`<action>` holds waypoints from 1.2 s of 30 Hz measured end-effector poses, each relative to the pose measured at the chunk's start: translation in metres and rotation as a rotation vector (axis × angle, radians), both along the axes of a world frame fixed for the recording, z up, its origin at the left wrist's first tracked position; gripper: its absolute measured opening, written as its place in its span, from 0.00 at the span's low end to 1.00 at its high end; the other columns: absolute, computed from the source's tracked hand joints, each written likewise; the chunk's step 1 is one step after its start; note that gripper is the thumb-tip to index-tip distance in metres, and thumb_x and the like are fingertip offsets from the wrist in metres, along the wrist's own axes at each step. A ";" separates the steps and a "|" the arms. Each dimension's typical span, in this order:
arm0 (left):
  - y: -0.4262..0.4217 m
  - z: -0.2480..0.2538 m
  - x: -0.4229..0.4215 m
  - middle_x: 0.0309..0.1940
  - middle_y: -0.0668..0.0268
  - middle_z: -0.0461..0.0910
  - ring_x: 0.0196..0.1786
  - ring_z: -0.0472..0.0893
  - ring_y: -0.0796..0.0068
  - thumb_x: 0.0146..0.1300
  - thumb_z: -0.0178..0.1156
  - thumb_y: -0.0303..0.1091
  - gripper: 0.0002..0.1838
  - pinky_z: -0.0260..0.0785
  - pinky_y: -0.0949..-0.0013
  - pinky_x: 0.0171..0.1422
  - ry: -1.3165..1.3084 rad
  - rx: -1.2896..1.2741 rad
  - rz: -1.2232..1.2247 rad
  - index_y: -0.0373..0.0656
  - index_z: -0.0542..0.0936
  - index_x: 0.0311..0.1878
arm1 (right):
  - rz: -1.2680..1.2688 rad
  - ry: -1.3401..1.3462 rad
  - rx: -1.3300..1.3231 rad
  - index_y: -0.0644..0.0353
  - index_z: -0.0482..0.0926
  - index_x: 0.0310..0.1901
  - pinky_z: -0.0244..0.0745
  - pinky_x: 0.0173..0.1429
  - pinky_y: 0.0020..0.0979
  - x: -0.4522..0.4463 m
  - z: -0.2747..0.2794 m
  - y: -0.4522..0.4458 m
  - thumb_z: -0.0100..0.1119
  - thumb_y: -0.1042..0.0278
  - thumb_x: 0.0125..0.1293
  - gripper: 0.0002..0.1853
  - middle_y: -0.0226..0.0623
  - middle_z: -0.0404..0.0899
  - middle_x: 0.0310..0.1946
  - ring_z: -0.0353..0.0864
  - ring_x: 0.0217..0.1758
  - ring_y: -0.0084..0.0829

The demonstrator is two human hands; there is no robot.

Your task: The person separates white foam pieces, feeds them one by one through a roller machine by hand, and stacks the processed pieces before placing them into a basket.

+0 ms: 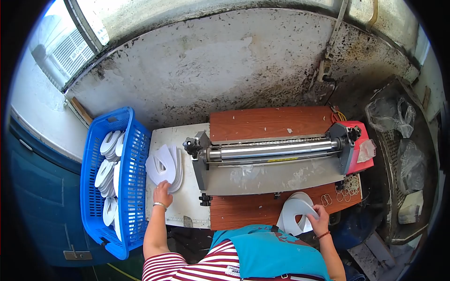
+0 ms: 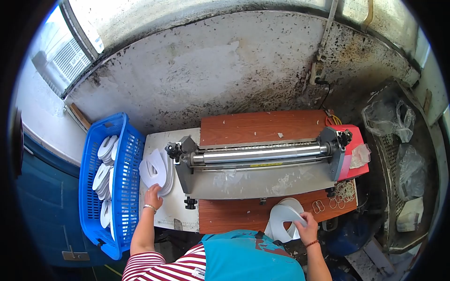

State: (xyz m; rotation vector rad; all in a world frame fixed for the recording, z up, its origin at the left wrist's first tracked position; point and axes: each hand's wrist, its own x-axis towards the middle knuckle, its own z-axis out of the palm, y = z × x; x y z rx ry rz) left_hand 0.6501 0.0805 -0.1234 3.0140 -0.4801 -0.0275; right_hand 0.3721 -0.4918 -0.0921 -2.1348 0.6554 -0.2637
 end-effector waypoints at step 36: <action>-0.437 0.189 0.113 0.43 0.59 0.81 0.33 0.80 0.66 0.56 0.47 0.20 0.22 0.73 0.65 0.39 -0.148 -0.773 -0.559 0.50 0.78 0.52 | -0.006 0.129 0.878 0.68 0.78 0.39 0.76 0.34 0.25 0.118 0.083 -0.013 0.56 0.64 0.66 0.12 0.34 0.81 0.31 0.79 0.30 0.21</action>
